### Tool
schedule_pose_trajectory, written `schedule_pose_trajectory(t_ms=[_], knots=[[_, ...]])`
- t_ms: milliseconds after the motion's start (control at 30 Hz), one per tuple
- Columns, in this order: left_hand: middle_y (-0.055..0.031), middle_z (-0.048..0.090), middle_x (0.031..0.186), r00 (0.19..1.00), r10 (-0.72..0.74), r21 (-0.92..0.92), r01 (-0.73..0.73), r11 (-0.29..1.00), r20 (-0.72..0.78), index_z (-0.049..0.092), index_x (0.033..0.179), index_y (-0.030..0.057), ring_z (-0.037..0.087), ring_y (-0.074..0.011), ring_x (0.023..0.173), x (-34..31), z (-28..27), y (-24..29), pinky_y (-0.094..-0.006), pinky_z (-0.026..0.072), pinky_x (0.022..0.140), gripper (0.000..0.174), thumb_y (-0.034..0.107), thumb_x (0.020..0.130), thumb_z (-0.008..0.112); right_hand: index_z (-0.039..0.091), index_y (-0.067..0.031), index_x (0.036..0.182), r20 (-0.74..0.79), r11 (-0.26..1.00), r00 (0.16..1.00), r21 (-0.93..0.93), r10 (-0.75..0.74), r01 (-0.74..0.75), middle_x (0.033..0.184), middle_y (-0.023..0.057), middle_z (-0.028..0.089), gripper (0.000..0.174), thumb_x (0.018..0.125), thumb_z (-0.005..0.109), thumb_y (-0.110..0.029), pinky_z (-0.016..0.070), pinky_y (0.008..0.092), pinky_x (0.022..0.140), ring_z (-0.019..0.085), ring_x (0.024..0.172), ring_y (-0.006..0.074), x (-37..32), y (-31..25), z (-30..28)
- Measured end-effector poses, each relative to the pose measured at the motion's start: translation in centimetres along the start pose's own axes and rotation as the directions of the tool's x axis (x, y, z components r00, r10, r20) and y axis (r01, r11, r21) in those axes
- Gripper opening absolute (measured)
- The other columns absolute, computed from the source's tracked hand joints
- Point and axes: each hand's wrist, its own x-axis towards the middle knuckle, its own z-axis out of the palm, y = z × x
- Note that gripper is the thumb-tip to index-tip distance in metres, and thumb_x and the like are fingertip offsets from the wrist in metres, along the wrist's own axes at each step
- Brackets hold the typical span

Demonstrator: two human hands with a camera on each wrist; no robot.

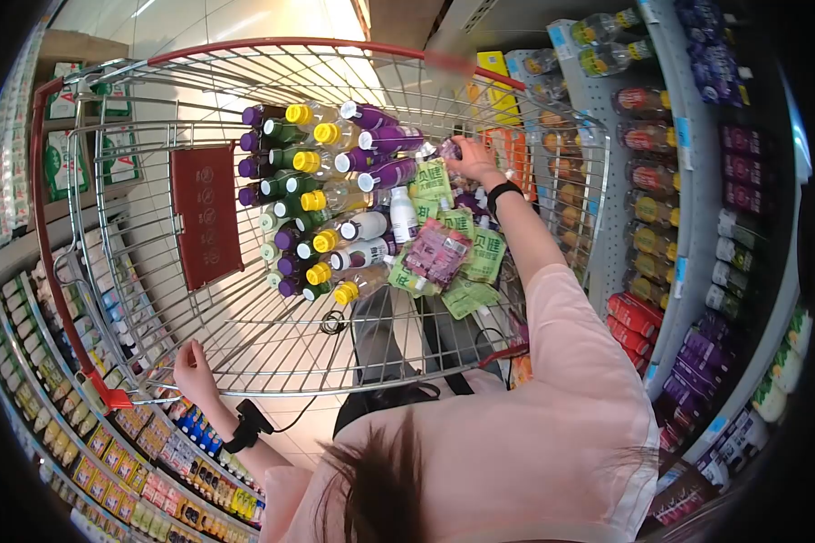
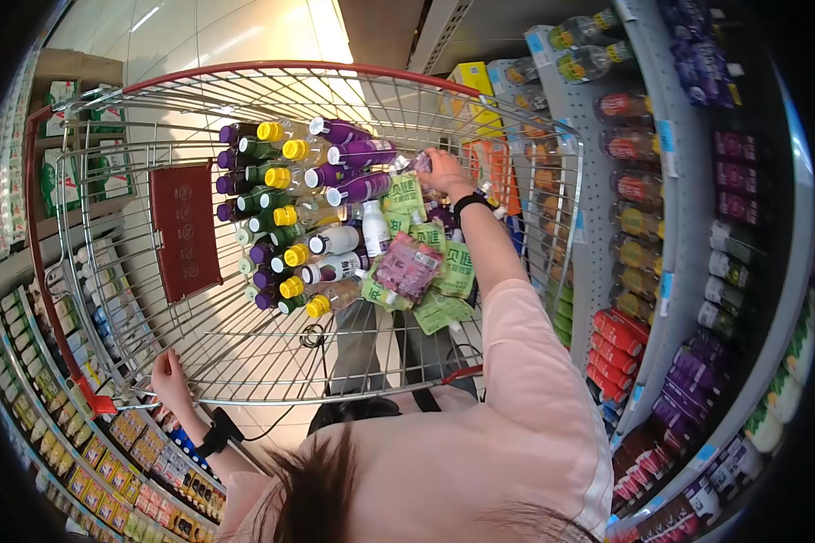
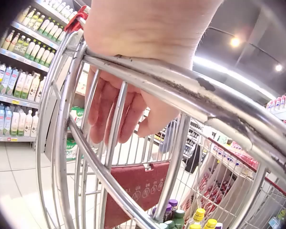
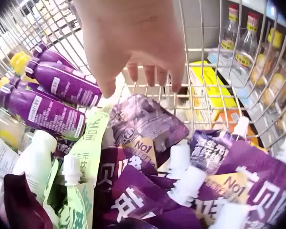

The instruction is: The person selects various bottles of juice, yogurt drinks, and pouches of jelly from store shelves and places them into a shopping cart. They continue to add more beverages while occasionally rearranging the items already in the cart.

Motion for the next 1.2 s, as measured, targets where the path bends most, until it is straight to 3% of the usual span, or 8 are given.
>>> schedule_pose_trajectory(t_ms=[67,167,333,433,567,733,1033,1200], knots=[[-0.0076,0.064,0.069,1.0,-0.008,-0.022,0.008,1.0,-0.004,0.064,0.084,-0.0004,0.061,-0.0128,0.062,0.0,0.1,-0.2,-0.0254,0.0447,0.056,0.021,0.02,0.085,0.057,0.051,-0.0106,0.115,0.002,0.999,1.0,0.047,-0.025,0.025,0.121,0.0174,0.047,0.051,0.072,0.063,-0.033,0.0389,0.0403,0.091,0.044,0.111,0.0333,2.4,0.2,2.7],[-0.0061,0.064,0.068,0.999,-0.033,-0.045,0.034,0.998,0.016,0.063,0.083,-0.0018,0.057,-0.0089,0.06,-0.1,-0.3,0.1,-0.0227,0.0428,0.055,0.021,0.018,0.087,0.056,0.051,-0.0115,0.115,0.04,0.979,0.998,-0.195,-0.053,0.06,0.122,0.0213,0.044,0.05,0.072,0.062,-0.033,0.0376,0.0396,0.093,0.042,0.114,0.0337,3.1,-2.7,3.6],[-0.0056,0.062,0.066,0.999,-0.046,-0.142,0.044,0.989,-0.01,0.062,0.082,-0.0033,0.056,-0.0079,0.061,-0.2,0.0,0.0,-0.0214,0.0421,0.055,0.024,0.02,0.087,0.056,0.05,-0.0206,0.119,0.007,0.979,0.995,-0.184,0.095,-0.092,0.135,0.0212,0.028,0.059,0.068,0.063,-0.047,0.0242,0.0606,0.096,0.025,0.126,0.034,3.0,-3.9,4.1],[-0.0062,0.061,0.066,0.998,-0.066,-0.135,0.065,0.989,0.0,0.062,0.082,-0.0038,0.056,-0.0083,0.061,0.0,-0.1,-0.2,-0.0214,0.0426,0.055,0.025,0.02,0.088,0.056,0.05,-0.0251,0.121,0.098,0.988,0.985,-0.084,0.14,-0.132,0.139,0.0179,0.024,0.064,0.067,0.059,-0.057,0.0203,0.0624,0.098,0.022,0.129,0.0306,3.0,-3.7,4.4],[-0.006,0.061,0.067,0.996,-0.081,-0.158,0.076,0.985,-0.023,0.061,0.082,-0.0041,0.056,-0.0086,0.061,-0.2,0.2,-0.1,-0.0216,0.0431,0.056,0.026,0.02,0.088,0.056,0.05,-0.0236,0.12,0.006,0.974,0.99,-0.177,0.144,-0.141,0.137,0.0166,0.029,0.059,0.069,0.064,-0.05,0.0199,0.0634,0.097,0.025,0.128,0.0302,2.8,-4.7,5.0],[-0.0054,0.061,0.068,0.994,-0.109,-0.119,0.109,0.987,0.006,0.062,0.083,-0.0031,0.057,-0.0091,0.063,0.0,0.1,-0.5,-0.0221,0.044,0.056,0.024,0.02,0.087,0.057,0.054,-0.0142,0.109,-0.173,0.943,0.969,-0.255,0.174,-0.214,0.114,0.0087,0.05,0.052,0.067,0.068,-0.041,0.0241,0.0629,0.094,0.041,0.114,0.026,2.5,-6.4,6.5],[-0.0053,0.062,0.068,0.997,-0.071,-0.05,0.07,0.996,-0.011,0.062,0.083,-0.0029,0.057,-0.0092,0.061,0.1,0.0,-0.5,-0.0223,0.0425,0.055,0.022,0.019,0.087,0.056,0.062,-0.0118,0.099,0.078,0.968,0.995,-0.245,0.063,-0.042,0.094,0.0086,0.065,0.05,0.059,0.073,-0.04,0.0467,0.0369,0.082,0.062,0.089,0.025,4.2,-5.8,5.1],[-0.0051,0.062,0.067,0.999,-0.054,-0.011,0.054,0.998,0.005,0.061,0.081,-0.0022,0.056,-0.0091,0.06,0.1,-0.1,-0.2,-0.0228,0.0422,0.055,0.021,0.018,0.086,0.056,0.068,-0.0137,0.089,0.221,0.904,0.975,-0.411,-0.021,0.112,0.094,0.0084,0.066,0.025,0.071,0.061,-0.03,0.0494,0.0374,0.076,0.062,0.092,0.0224,3.2,-6.2,5.5]])
